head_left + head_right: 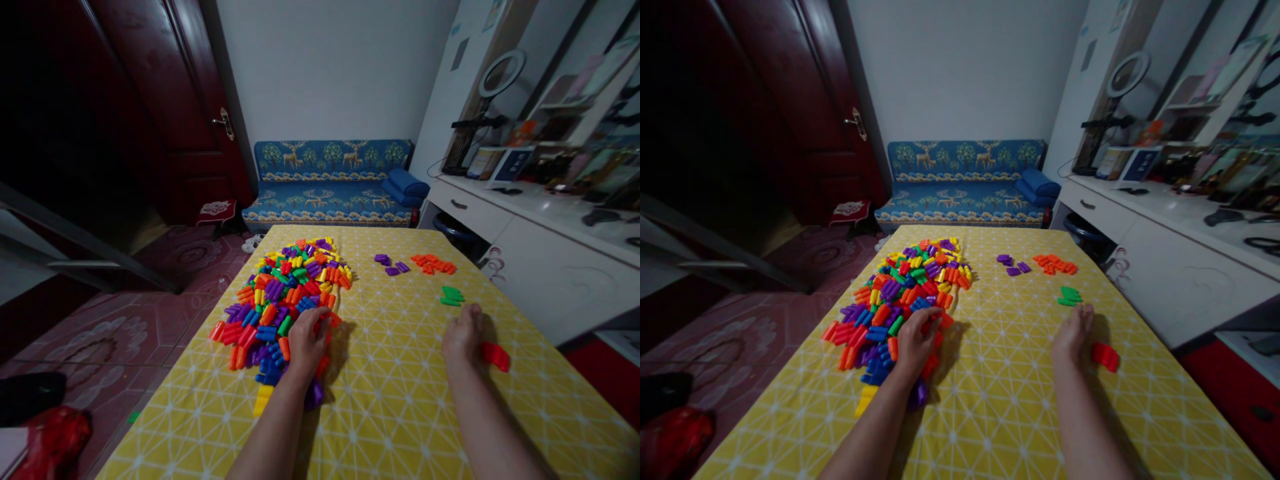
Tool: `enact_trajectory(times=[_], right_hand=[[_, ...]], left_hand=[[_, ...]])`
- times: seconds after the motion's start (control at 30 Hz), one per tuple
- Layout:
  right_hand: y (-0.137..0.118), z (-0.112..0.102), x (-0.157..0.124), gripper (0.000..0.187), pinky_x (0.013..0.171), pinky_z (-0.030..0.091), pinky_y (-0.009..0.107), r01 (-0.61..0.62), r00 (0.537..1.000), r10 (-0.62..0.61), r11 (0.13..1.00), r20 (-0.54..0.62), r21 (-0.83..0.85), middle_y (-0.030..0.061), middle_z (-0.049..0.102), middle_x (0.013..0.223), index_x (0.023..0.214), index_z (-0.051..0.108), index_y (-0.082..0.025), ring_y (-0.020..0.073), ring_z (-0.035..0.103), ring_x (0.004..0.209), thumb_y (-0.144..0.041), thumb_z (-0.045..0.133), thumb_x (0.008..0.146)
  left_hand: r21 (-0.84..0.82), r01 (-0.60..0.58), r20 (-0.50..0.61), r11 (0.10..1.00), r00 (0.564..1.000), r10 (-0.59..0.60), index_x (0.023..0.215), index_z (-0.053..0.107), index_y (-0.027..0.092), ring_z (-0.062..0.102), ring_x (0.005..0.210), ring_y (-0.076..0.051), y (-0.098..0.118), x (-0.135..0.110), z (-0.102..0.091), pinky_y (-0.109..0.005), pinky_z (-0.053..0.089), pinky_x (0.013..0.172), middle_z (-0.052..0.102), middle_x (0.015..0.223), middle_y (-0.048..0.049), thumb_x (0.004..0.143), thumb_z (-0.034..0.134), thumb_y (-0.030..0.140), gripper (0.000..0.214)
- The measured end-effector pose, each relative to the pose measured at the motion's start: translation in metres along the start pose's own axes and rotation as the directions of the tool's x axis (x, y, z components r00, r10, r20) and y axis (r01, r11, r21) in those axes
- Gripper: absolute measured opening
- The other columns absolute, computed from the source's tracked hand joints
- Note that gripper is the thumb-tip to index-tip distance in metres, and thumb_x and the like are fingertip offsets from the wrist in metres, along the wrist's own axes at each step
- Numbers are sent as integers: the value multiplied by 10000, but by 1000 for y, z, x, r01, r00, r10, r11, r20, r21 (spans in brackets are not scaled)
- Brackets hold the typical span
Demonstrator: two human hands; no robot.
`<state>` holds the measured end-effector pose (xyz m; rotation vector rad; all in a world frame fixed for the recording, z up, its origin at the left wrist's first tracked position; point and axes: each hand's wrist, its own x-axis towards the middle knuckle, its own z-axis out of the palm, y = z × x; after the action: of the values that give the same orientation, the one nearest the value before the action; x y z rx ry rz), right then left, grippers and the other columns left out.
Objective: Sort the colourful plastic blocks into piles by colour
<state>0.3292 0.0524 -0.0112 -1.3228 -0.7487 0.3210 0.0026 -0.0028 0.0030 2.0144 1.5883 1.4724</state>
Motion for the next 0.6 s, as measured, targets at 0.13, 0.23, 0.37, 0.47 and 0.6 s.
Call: enact_trajectory(times=[0.13,0.23,0.37,0.47,0.6], right_hand=[[6,-1,-9,465,1001,439,453,8,997,-13,998,-82,-55,171,601,1240,1135,586,-153,300,544,1187,-443,485,786],[6,2,-15,403,930,482,472,10,995,17,965,99,-262,161,681,1115,1039,647,-168,306,627,1042,-408,537,736],[-12,22,-43,468,985,454,478,232,938,-129,923,322,-306,172,640,1252,1177,619,-172,299,590,1145,-411,570,777],[-34,45,-86,419,882,526,394,226,803,-140,971,579,-79,123,677,1182,1208,599,-199,230,649,1021,-414,545,852],[-50,67,-137,406,687,555,292,132,528,-42,991,848,-33,34,728,1045,1234,603,-313,178,682,807,-354,630,831]], left_hand=[[-11,4,-4,1000,1000,-4,1014,672,190,679,863,-180,0,0,-1,-286,527,759,727,935,-47,880,560,148,180],[-29,20,0,999,1000,-20,1039,672,192,681,900,-184,-1,-1,0,-293,533,784,730,965,-51,880,557,139,203],[-41,37,0,998,999,-37,1039,681,196,689,897,-183,-3,-2,2,-295,540,786,739,973,-50,882,557,147,206],[-50,38,8,998,999,-38,1008,695,205,695,887,-180,-3,-2,2,-289,542,779,746,956,-43,877,568,154,190],[-46,40,37,998,999,-38,987,706,219,694,865,-170,1,-1,0,-273,538,765,749,931,-31,860,596,150,181]])
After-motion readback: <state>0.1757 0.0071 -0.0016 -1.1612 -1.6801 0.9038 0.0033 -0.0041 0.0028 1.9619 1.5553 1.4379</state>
